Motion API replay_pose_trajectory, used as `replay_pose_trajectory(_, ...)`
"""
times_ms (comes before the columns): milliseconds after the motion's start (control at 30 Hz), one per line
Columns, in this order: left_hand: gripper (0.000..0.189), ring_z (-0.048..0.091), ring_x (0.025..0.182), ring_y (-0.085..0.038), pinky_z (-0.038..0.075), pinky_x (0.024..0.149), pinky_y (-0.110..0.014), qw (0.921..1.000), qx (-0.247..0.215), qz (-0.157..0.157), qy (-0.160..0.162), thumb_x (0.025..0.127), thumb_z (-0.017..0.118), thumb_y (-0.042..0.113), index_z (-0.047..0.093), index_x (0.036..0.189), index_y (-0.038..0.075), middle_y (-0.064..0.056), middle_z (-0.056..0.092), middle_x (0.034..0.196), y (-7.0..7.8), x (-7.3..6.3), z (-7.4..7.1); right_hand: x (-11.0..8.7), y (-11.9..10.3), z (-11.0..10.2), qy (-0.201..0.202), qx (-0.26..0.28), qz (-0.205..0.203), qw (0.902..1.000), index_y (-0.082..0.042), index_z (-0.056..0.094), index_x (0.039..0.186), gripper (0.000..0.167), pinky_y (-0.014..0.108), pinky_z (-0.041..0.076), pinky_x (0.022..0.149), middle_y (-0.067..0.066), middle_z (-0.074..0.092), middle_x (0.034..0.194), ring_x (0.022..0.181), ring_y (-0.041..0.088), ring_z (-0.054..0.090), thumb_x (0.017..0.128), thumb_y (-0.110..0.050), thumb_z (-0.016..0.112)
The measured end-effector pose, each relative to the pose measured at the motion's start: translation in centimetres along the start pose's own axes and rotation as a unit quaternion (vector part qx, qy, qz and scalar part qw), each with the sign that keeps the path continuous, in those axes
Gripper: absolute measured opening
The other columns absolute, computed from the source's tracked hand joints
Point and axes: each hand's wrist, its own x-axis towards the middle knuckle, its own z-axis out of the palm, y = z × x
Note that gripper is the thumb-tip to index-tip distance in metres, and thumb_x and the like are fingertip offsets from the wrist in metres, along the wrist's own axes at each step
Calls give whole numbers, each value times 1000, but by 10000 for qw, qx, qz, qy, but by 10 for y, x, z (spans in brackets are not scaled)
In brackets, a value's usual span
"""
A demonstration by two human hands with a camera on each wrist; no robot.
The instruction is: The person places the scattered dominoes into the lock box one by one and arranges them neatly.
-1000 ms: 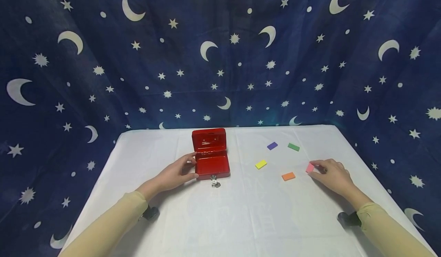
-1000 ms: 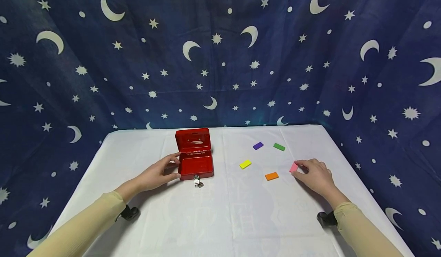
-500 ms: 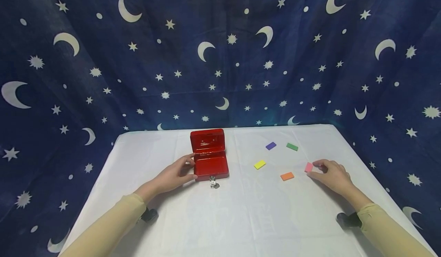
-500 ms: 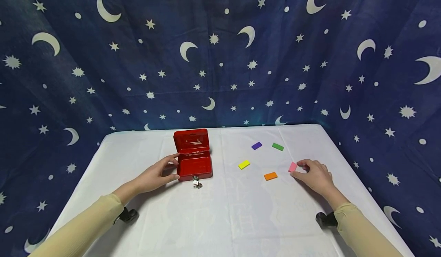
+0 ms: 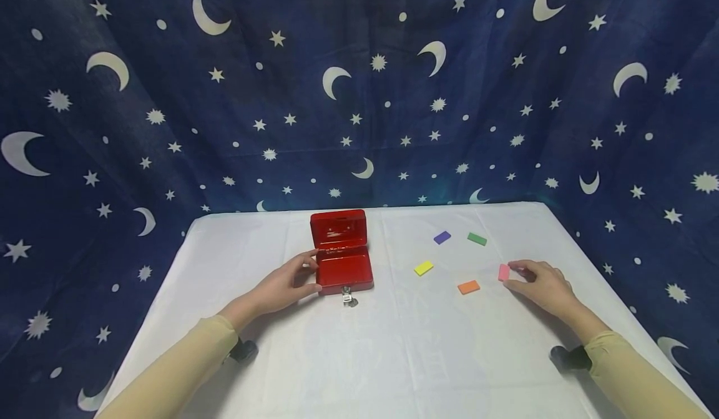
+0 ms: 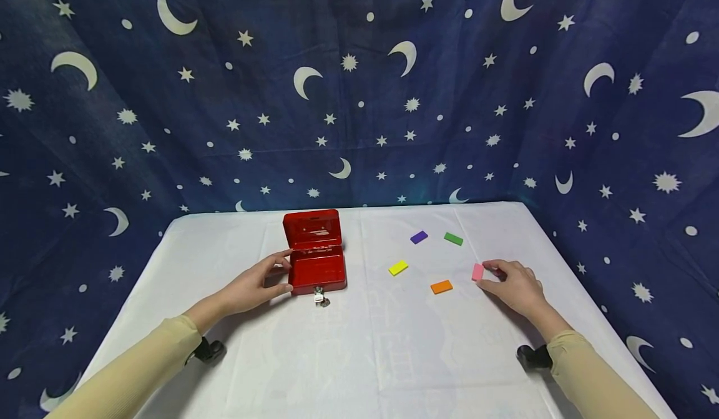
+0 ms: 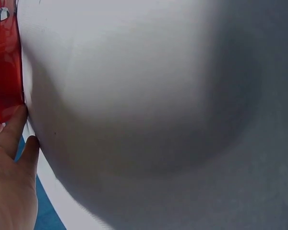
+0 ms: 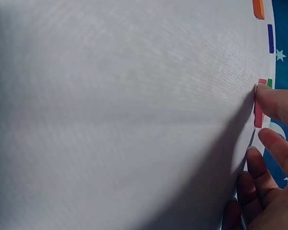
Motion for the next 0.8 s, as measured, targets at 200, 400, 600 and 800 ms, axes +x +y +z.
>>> replay_pose_trajectory(200, 50, 43, 145, -21, 34, 114, -61, 10000, -71, 57, -12, 86, 81, 46, 53, 125, 31, 9, 39, 161, -1, 0, -1, 0, 0, -2, -102, 33, 10, 9999, 0, 58, 137, 70, 66, 40, 85, 33, 57, 126, 112, 49, 49, 90, -49, 75)
replay_pose_trajectory(400, 52, 46, 142, -22, 34, 113, -63, 9998, -189, 92, -26, 86, 80, 48, 53, 127, 31, 7, 41, 160, -3, 0, 0, 2, 1, -1, -99, -36, -35, 9999, 0, 59, 137, 68, 66, 42, 85, 32, 58, 125, 111, 49, 50, 91, -47, 75)
replay_pose_trajectory(600, 51, 45, 143, -22, 34, 114, -63, 9998, -196, 52, -33, 86, 80, 47, 52, 126, 32, 8, 38, 162, -2, 0, 0, 1, 2, 0, -104, -27, -8, 9999, 0, 59, 136, 69, 68, 41, 86, 33, 57, 125, 112, 50, 49, 90, -49, 76)
replay_pose_trajectory(800, 50, 44, 144, -22, 34, 114, -63, 9997, -253, 27, -38, 86, 80, 47, 52, 125, 32, 8, 36, 162, -3, 0, 1, 1, 3, 1, -68, -3, -54, 10000, 0, 60, 135, 69, 67, 40, 87, 33, 57, 126, 113, 50, 49, 90, -49, 76)
